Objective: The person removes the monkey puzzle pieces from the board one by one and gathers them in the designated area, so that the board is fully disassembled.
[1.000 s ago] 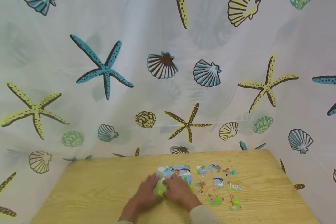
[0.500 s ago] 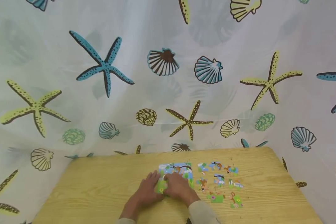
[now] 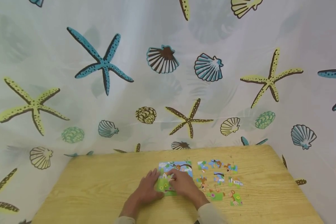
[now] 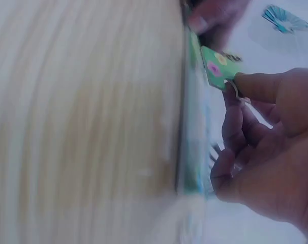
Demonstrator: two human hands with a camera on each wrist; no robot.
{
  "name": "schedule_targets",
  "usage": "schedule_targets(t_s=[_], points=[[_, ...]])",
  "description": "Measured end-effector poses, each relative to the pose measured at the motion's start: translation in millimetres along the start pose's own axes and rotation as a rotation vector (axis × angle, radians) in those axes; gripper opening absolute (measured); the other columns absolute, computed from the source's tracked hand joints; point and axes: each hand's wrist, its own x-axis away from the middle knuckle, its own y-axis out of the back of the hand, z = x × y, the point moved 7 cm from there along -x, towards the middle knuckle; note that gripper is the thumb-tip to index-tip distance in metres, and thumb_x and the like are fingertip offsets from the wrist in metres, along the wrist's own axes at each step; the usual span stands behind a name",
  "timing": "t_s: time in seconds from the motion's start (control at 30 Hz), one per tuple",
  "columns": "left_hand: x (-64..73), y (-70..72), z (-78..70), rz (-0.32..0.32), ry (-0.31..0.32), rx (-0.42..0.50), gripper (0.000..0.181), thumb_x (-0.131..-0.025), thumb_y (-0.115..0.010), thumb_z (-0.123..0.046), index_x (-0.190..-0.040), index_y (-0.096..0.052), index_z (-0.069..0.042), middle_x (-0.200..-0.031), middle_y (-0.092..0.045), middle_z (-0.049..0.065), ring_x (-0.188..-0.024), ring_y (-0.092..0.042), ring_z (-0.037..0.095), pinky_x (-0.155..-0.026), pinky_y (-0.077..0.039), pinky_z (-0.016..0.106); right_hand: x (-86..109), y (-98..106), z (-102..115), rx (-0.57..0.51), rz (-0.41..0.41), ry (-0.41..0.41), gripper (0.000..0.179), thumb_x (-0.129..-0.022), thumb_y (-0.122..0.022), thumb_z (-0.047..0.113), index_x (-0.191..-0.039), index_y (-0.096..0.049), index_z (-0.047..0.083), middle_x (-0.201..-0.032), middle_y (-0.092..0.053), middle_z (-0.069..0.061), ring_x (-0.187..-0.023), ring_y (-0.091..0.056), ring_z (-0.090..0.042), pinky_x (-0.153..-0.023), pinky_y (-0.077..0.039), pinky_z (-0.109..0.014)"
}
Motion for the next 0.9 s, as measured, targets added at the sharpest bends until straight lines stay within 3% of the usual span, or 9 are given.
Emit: schedule_targets(t_s=[0.2,0.37,0.47,0.7,0.9], points=[[-0.6,-2.5,0.0,0.000,0.012,0.000,0.094,-0.074,-0.071,-0.035,-0.150,-0.030,0.000,-0.160,-0.020,0.020,-0.149,-0.014,0.041,-0.120,-0.010,0.061,33.5,31,-19,0.015,-0.010,-0.002,0.024,-0.098,-0.056,0.017,-0.120,-0.061,0.011,-0.094,-0.067,0.001,-0.076,-0.060,-0.010,-0.066,-0.049,-0.030],[-0.2,-2.3,-0.2,-0.003,0.012,0.002,0.095,-0.073,-0.071,-0.035,-0.151,-0.029,-0.001,-0.160,-0.020,0.020,-0.149,-0.014,0.041,-0.120,-0.010,0.062,63.0,45,-35,0.051,0.032,-0.036,0.023,-0.096,-0.058,0.017,-0.117,-0.062,0.010,-0.088,-0.065,0.004,-0.066,-0.055,-0.008,-0.063,-0.046,-0.027],[0.2,-1.5,-0.7,0.000,0.018,0.004,0.095,-0.073,-0.071,-0.035,-0.150,-0.030,0.000,-0.160,-0.020,0.020,-0.149,-0.014,0.041,-0.120,-0.010,0.062,75.5,50,-43,0.103,0.037,-0.046,0.022,-0.094,-0.060,0.018,-0.114,-0.065,0.010,-0.086,-0.064,0.007,-0.069,-0.054,-0.005,-0.064,-0.046,-0.025],[0.8,1.1,-1.1,-0.002,0.032,0.009,0.092,-0.075,-0.072,-0.033,-0.150,-0.031,-0.001,-0.160,-0.021,0.020,-0.149,-0.015,0.041,-0.119,-0.011,0.062,86.6,53,-52,0.236,0.003,-0.038,0.024,-0.084,-0.073,0.017,-0.107,-0.072,0.011,-0.083,-0.062,0.011,-0.075,-0.053,-0.001,-0.065,-0.047,-0.021],[1.7,1.8,-0.5,-0.006,0.033,0.021,0.094,-0.073,-0.073,-0.033,-0.150,-0.031,0.000,-0.160,-0.022,0.020,-0.149,-0.015,0.041,-0.119,-0.011,0.063,90.6,50,-52,0.232,0.021,-0.057,0.023,-0.084,-0.073,0.012,-0.107,-0.072,0.012,-0.082,-0.059,0.010,-0.073,-0.051,-0.004,-0.064,-0.047,-0.023]])
